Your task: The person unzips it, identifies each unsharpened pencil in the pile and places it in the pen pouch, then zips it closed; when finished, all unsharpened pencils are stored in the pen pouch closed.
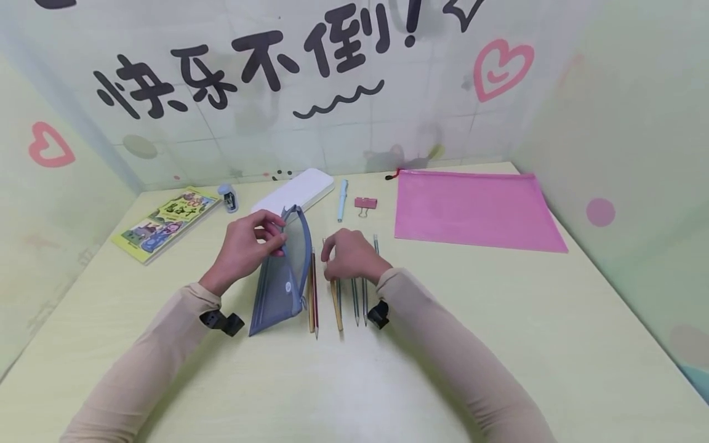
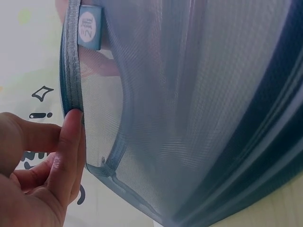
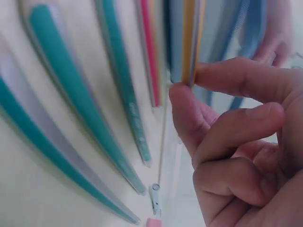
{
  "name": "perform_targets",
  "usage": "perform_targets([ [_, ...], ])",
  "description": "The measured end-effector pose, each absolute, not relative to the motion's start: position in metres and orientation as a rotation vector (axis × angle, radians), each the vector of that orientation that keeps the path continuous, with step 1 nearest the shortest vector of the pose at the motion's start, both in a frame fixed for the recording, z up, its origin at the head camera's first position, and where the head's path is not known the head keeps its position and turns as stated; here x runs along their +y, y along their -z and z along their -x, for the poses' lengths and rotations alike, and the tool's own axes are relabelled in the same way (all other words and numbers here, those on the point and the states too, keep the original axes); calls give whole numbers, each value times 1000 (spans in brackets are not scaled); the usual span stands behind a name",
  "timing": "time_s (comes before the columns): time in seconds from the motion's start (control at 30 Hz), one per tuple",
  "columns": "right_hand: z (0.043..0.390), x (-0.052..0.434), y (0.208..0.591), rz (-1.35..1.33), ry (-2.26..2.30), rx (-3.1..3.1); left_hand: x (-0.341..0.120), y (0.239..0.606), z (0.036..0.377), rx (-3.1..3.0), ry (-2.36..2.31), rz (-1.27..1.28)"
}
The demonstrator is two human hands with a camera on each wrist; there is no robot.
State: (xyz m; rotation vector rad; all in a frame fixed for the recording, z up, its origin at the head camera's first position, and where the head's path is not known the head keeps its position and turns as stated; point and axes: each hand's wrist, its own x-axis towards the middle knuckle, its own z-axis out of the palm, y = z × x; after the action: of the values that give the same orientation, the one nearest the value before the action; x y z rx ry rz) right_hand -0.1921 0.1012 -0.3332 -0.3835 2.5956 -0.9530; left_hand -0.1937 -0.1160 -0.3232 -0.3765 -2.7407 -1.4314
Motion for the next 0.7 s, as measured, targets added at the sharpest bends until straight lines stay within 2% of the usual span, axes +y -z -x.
perform_targets([
  [0.27,198,110,326,376,1351,2450,-112,325,194,-2756,1437,364],
  [0.7,205,85,328,210,1818,2578,-110,326,191,-2786,1418,359],
])
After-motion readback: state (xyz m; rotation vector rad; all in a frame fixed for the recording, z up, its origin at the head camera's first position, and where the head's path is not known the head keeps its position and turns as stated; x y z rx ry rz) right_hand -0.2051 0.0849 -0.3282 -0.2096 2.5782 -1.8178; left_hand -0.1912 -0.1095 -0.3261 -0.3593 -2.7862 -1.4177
